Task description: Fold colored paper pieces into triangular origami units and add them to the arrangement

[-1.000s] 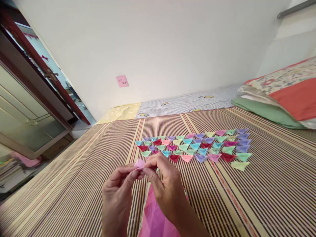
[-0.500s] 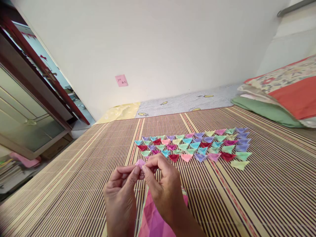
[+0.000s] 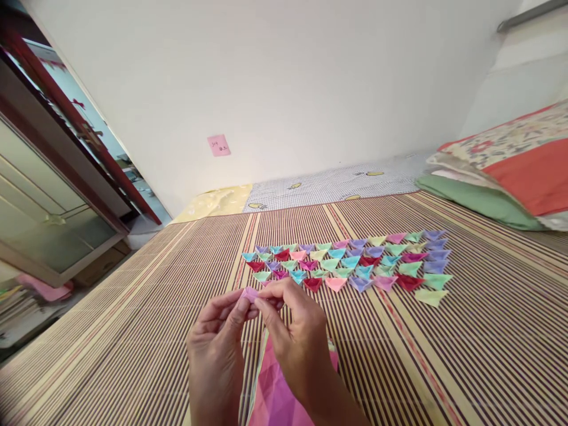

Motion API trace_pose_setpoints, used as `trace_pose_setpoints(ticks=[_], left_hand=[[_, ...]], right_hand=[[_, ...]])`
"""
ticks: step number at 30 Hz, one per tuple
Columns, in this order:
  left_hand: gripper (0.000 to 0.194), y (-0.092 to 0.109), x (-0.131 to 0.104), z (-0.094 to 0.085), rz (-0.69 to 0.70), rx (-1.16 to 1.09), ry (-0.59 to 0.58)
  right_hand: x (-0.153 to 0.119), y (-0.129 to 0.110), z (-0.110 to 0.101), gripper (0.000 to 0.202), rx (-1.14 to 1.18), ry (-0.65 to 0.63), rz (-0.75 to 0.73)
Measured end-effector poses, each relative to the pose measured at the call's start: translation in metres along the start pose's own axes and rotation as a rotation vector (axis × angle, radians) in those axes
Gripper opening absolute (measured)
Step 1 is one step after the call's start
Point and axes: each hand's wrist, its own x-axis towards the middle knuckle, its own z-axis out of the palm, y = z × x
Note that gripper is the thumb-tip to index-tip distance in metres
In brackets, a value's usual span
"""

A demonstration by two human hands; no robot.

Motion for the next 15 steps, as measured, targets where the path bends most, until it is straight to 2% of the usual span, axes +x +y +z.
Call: trace_pose_setpoints(ticks=[5, 15], left_hand=[[0.017, 0.0033, 0.0012, -0.0012, 0.0, 0.024, 0.005], [0.015, 0.0012, 0.0003, -0.0006, -0.023, -0.017, -0.023]], right_hand=[[-0.0022, 0.0016, 0.0023, 0.014, -0.06, 0.018, -0.119], [0.0006, -0.0002, -0.0005, 0.017, -0.098, -0.018, -0.159]])
